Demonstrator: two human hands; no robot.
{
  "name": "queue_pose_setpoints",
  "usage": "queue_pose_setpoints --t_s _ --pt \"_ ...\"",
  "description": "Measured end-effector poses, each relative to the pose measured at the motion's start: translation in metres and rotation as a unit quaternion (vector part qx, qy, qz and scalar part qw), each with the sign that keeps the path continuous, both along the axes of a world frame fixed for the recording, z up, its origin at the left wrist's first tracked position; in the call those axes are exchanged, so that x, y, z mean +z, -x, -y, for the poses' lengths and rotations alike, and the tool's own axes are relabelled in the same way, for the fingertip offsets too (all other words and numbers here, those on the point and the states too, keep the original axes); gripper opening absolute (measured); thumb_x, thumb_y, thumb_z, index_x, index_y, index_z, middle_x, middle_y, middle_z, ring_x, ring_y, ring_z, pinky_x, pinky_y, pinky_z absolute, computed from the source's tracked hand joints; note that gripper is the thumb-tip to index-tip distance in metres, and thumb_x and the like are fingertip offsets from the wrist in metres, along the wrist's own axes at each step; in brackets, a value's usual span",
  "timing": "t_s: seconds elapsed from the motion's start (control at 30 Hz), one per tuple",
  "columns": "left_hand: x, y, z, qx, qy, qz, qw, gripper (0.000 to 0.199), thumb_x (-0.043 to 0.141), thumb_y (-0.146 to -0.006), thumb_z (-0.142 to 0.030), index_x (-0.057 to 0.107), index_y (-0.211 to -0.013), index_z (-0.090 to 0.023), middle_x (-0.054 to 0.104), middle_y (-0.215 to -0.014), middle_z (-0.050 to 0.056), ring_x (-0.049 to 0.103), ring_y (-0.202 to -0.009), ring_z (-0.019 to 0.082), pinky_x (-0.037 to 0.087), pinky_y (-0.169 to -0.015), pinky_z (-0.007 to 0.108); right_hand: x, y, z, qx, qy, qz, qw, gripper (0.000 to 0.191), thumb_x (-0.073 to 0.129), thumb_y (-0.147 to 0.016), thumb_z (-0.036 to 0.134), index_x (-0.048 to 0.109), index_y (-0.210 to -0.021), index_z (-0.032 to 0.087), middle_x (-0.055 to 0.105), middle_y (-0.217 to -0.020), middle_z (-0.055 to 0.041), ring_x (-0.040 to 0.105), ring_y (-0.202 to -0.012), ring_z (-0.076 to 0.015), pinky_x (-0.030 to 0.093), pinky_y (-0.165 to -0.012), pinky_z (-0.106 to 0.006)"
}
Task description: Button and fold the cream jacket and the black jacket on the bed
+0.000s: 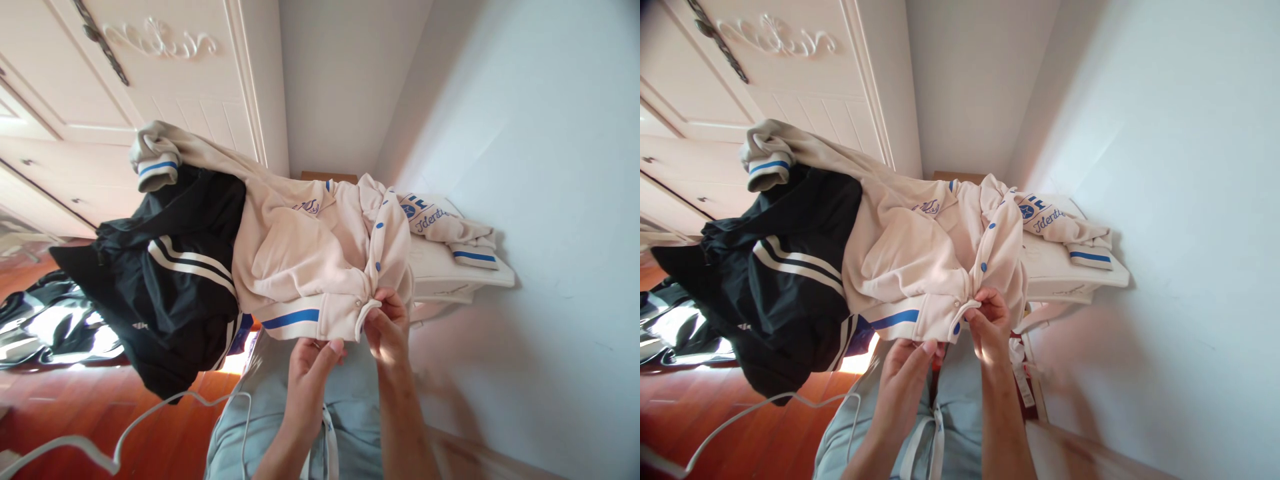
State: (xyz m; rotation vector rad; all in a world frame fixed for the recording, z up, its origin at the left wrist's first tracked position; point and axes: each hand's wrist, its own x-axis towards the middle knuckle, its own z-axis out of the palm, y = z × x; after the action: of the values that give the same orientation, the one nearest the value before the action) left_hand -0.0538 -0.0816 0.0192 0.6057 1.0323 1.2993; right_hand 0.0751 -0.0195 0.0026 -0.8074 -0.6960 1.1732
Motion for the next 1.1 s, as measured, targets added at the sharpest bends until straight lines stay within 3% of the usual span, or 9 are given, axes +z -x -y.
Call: queue_pose_setpoints --t_s 0.23,0.33,0.4,0.5,0.6,0.73,0.83,0.93,1.1 --pt "0.01 0.029 0.011 -0.144 -0.033 -0.198 0.969 0.043 0.063 -0.087 -0.053 0.068 -0.07 -0.015 0.06 -0.055 0.003 0.044 -0.047 0.009 0.031 -0.046 0.021 -0.004 -0.001 0.0 0.018 -0.005 -0.013 1.0 0.039 0.089 -0.059 0.035 0.058 -0.079 0.023 0.058 -0.06 0.0064 0.052 -0.05 -0.0084 0.045 -0.05 -0.02" --pt "0.021 0.042 0.015 -0.105 -0.092 -0.298 0.944 0.046 0.059 -0.091 -0.047 0.064 -0.058 -0.016 0.046 -0.042 -0.001 0.038 -0.041 0.009 0.026 -0.043 0.022 -0.007 0.0 -0.001 0.022 -0.013 -0.022 0.999 0.038 0.09 -0.059 0.034 0.059 -0.079 0.023 0.057 -0.059 0.0071 0.051 -0.05 -0.0067 0.045 -0.051 -0.018" --pt "0.029 0.048 0.008 -0.037 -0.165 -0.319 0.933 0.038 0.057 -0.093 -0.041 0.068 -0.067 -0.017 0.055 -0.051 0.001 0.048 -0.048 0.012 0.034 -0.047 0.023 -0.007 0.002 -0.002 0.019 -0.016 -0.019 1.0 0.039 0.09 -0.058 0.035 0.058 -0.078 0.023 0.057 -0.059 0.0069 0.051 -0.049 -0.0067 0.045 -0.051 -0.018" --pt "0.036 0.048 -0.019 0.005 -0.287 -0.373 0.883 0.023 0.06 -0.091 -0.033 0.072 -0.105 -0.019 0.07 -0.093 0.009 0.064 -0.083 0.02 0.05 -0.073 0.029 -0.005 0.005 -0.004 0.01 -0.013 -0.003 1.0 0.041 0.089 -0.057 0.04 0.057 -0.077 0.023 0.059 -0.06 0.0055 0.053 -0.05 -0.0092 0.047 -0.05 -0.021" --pt "0.034 0.04 -0.052 -0.054 -0.355 -0.455 0.815 0.039 0.063 -0.09 -0.032 0.065 -0.128 -0.023 0.064 -0.122 0.012 0.058 -0.111 0.026 0.046 -0.098 0.04 -0.003 0.005 -0.004 0.007 -0.016 0.002 1.0 0.041 0.088 -0.057 0.042 0.057 -0.076 0.024 0.06 -0.06 0.0047 0.053 -0.049 -0.0105 0.049 -0.05 -0.023" --pt "0.026 0.032 -0.077 -0.133 -0.373 -0.5 0.771 0.037 0.065 -0.09 -0.032 0.067 -0.125 -0.023 0.066 -0.117 0.011 0.055 -0.11 0.027 0.044 -0.097 0.043 -0.005 0.003 -0.006 0.017 -0.024 -0.002 1.0 0.038 0.088 -0.059 0.038 0.057 -0.077 0.024 0.057 -0.056 0.0064 0.049 -0.046 -0.0085 0.045 -0.046 -0.02" --pt "0.023 0.032 -0.083 -0.127 -0.339 -0.477 0.801 0.025 0.074 -0.082 -0.03 0.075 -0.106 -0.022 0.07 -0.097 0.008 0.058 -0.099 0.025 0.045 -0.09 0.04 -0.008 0.004 -0.008 0.021 -0.027 -0.005 0.999 0.038 0.088 -0.06 0.037 0.057 -0.078 0.024 0.054 -0.054 0.0078 0.048 -0.045 -0.0083 0.043 -0.045 -0.02" --pt "0.022 0.034 -0.086 -0.096 -0.257 -0.399 0.875 0.021 0.083 -0.069 -0.03 0.074 -0.084 -0.019 0.069 -0.081 0.003 0.062 -0.082 0.02 0.048 -0.078 0.032 -0.009 0.005 -0.009 0.017 -0.033 0.002 0.999 0.039 0.089 -0.059 0.039 0.058 -0.077 0.024 0.054 -0.056 0.0074 0.049 -0.046 -0.009 0.045 -0.046 -0.022" --pt "0.027 0.032 -0.087 -0.121 -0.155 -0.259 0.946 0.021 0.079 -0.071 -0.034 0.074 -0.082 -0.016 0.07 -0.072 0.001 0.063 -0.067 0.016 0.047 -0.062 0.023 -0.013 -0.001 -0.012 -0.003 -0.058 0.032 0.998 0.039 0.092 -0.056 0.041 0.06 -0.071 0.025 0.055 -0.058 0.0059 0.051 -0.049 -0.0104 0.046 -0.047 -0.024"
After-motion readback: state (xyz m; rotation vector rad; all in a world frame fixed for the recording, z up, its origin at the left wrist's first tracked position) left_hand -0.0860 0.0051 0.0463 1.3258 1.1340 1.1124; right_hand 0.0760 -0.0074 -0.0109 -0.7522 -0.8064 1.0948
